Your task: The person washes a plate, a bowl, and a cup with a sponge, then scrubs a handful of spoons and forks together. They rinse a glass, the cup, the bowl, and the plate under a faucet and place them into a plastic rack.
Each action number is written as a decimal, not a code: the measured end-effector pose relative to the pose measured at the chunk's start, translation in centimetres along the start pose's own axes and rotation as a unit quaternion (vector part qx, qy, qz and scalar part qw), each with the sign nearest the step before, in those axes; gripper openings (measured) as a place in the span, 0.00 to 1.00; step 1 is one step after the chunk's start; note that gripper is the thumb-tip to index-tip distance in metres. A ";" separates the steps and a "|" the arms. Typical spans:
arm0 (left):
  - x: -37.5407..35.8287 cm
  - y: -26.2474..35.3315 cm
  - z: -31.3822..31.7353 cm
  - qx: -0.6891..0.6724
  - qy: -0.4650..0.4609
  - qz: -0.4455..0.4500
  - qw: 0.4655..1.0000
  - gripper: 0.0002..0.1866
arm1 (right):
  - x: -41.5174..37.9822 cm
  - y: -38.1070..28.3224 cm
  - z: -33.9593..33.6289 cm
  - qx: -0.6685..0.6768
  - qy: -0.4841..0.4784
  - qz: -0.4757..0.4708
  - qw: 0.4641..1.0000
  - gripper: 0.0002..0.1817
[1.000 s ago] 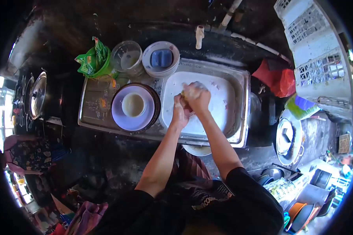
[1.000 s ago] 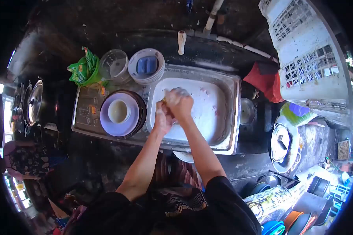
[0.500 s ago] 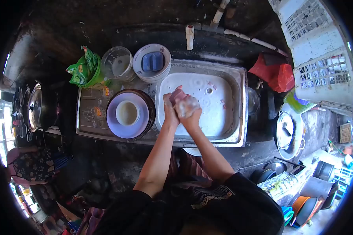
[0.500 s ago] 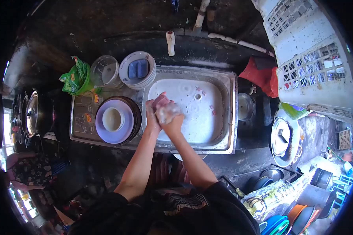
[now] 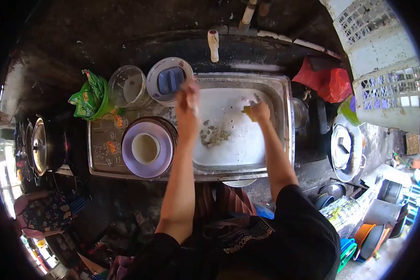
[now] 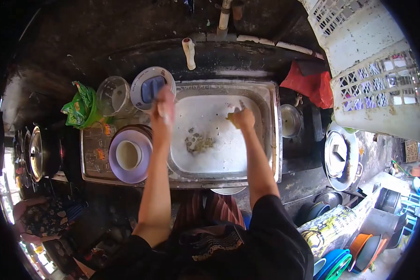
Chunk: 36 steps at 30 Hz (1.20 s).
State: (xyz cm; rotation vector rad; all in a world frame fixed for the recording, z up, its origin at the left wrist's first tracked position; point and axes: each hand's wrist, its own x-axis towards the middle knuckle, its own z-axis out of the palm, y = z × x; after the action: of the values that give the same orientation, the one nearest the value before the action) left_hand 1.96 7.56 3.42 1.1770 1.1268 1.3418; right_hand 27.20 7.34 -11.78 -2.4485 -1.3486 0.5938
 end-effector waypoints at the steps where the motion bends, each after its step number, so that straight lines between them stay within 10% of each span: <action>1: 1.7 1.7 -0.7 0.091 0.018 0.050 0.994 0.26 | 1.4 0.7 -0.1 -0.002 -0.002 0.001 1.000 0.19; 4: 6.7 0.0 -3.1 0.322 0.099 0.145 0.930 0.26 | 4.8 2.5 1.3 -0.050 -0.101 0.005 0.994 0.21; 6: 8.2 -2.8 -4.0 0.636 0.185 0.179 0.728 0.25 | 6.8 4.2 4.3 -0.070 -0.187 -0.113 0.973 0.20; 7: 8.0 -2.5 -3.4 0.608 0.239 0.224 0.723 0.20 | 6.3 3.3 4.9 -0.069 -0.176 -0.095 0.977 0.18; 12: 0.2 -2.7 1.3 0.320 0.056 0.147 0.934 0.12 | 0.1 -1.4 1.1 -0.004 -0.147 -0.070 0.987 0.13; 14: -2.9 -7.6 2.0 0.206 -0.041 -0.044 0.977 0.19 | -3.0 -3.6 -1.8 -0.040 -0.047 -0.096 0.993 0.13; 17: -5.1 -11.4 4.4 -0.051 0.078 -0.314 0.945 0.28 | -8.7 -5.1 -1.9 0.046 -0.010 -0.148 0.988 0.13; 22: -5.3 -11.9 3.4 -0.391 0.029 -0.300 0.869 0.29 | -14.9 -6.0 -0.7 0.282 -0.085 -0.179 0.939 0.09; 28: -4.9 -8.5 1.5 -0.442 0.020 -0.342 0.829 0.26 | -12.3 -8.3 -3.7 0.495 -0.127 -0.075 0.857 0.12; 30: -4.9 -9.7 1.9 -0.431 -0.060 -0.319 0.842 0.31 | -11.9 -9.4 -0.8 0.333 0.038 -0.340 0.879 0.11; 36: -4.9 -7.9 1.6 -0.386 0.034 -0.364 0.847 0.29 | -12.0 -11.2 -0.7 0.232 0.028 -0.291 0.928 0.11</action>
State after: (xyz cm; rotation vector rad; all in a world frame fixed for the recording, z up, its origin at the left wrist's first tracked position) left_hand 4.52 3.38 -4.61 0.0710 0.8044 1.0429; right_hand 13.59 2.92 -3.71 -1.5767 -1.5896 0.5924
